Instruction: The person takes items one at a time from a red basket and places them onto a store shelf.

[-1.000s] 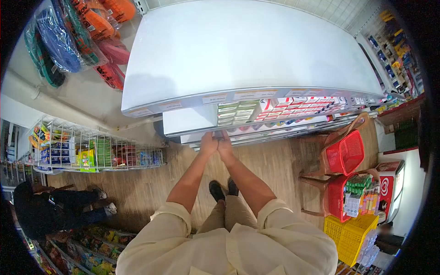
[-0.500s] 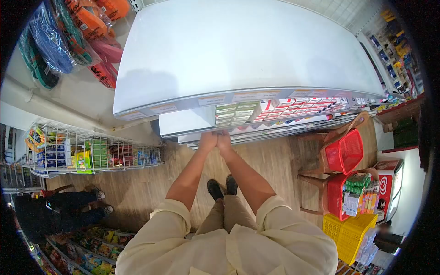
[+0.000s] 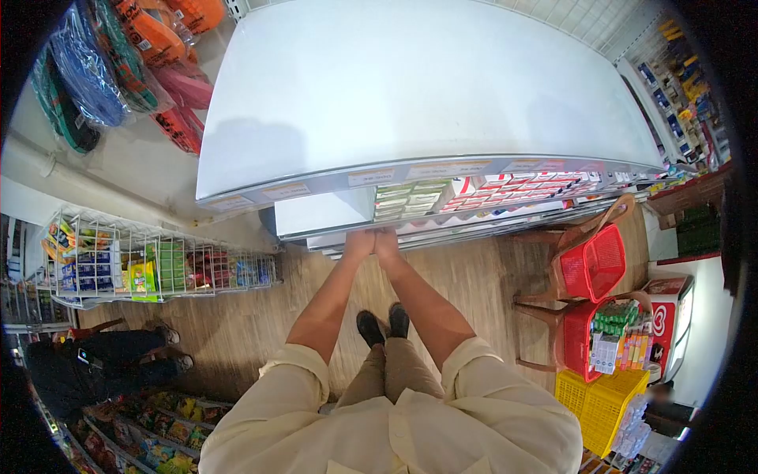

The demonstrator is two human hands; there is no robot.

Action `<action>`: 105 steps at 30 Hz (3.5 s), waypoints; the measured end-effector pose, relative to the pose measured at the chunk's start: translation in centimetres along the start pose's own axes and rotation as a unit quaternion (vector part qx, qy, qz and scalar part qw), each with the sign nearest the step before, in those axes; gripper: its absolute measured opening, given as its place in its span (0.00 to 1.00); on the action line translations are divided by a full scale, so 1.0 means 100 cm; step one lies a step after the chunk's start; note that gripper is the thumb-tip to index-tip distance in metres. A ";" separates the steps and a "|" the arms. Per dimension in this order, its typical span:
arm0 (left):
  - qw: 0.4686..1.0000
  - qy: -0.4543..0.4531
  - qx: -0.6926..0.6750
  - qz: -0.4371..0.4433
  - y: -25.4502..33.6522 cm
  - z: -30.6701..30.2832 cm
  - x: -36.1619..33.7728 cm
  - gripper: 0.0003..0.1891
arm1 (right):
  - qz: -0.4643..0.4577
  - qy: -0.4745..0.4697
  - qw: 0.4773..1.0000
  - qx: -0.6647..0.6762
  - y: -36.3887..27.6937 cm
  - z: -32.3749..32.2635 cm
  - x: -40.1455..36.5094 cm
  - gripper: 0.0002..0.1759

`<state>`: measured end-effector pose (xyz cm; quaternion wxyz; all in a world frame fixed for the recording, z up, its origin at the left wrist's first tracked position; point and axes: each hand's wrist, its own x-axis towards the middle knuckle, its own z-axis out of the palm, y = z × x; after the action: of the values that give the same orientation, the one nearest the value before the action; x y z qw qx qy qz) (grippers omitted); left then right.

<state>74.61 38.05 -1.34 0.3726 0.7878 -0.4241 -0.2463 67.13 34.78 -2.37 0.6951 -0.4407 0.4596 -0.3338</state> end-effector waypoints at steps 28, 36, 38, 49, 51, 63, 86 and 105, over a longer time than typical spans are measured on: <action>0.999 0.016 0.027 -0.018 -0.007 -0.015 0.003 0.13 | 0.008 0.030 0.988 -0.150 -0.031 -0.015 -0.073 0.30; 0.986 0.020 -0.163 -0.021 -0.024 0.011 0.011 0.16 | -0.099 -0.016 0.993 -0.069 0.024 -0.010 -0.002 0.24; 0.986 0.070 -0.130 0.073 -0.029 0.017 0.012 0.17 | -0.131 -0.024 0.989 -0.069 0.021 -0.009 0.001 0.24; 0.993 0.044 -0.104 0.024 -0.004 0.002 0.000 0.18 | 0.000 -0.044 0.999 -0.023 0.007 -0.010 0.002 0.19; 0.996 0.034 -0.085 0.013 -0.002 0.001 0.000 0.18 | 0.007 -0.036 0.999 -0.029 0.007 -0.011 0.002 0.19; 0.985 0.074 -0.147 -0.047 0.018 0.024 -0.036 0.20 | -0.053 0.108 0.991 -0.066 -0.020 -0.022 -0.064 0.29; 0.996 -0.009 -0.084 -0.009 0.056 0.027 -0.028 0.17 | -0.181 0.069 0.979 -0.062 0.014 -0.059 -0.015 0.33; 0.968 -0.011 -0.246 -0.057 0.090 0.069 -0.068 0.25 | -0.128 0.189 0.966 -0.120 -0.019 -0.090 -0.031 0.31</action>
<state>61.88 37.99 2.14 0.5359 0.6920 -0.3088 -0.3724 57.51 34.00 -1.20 0.4893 -0.5045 0.5591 -0.4399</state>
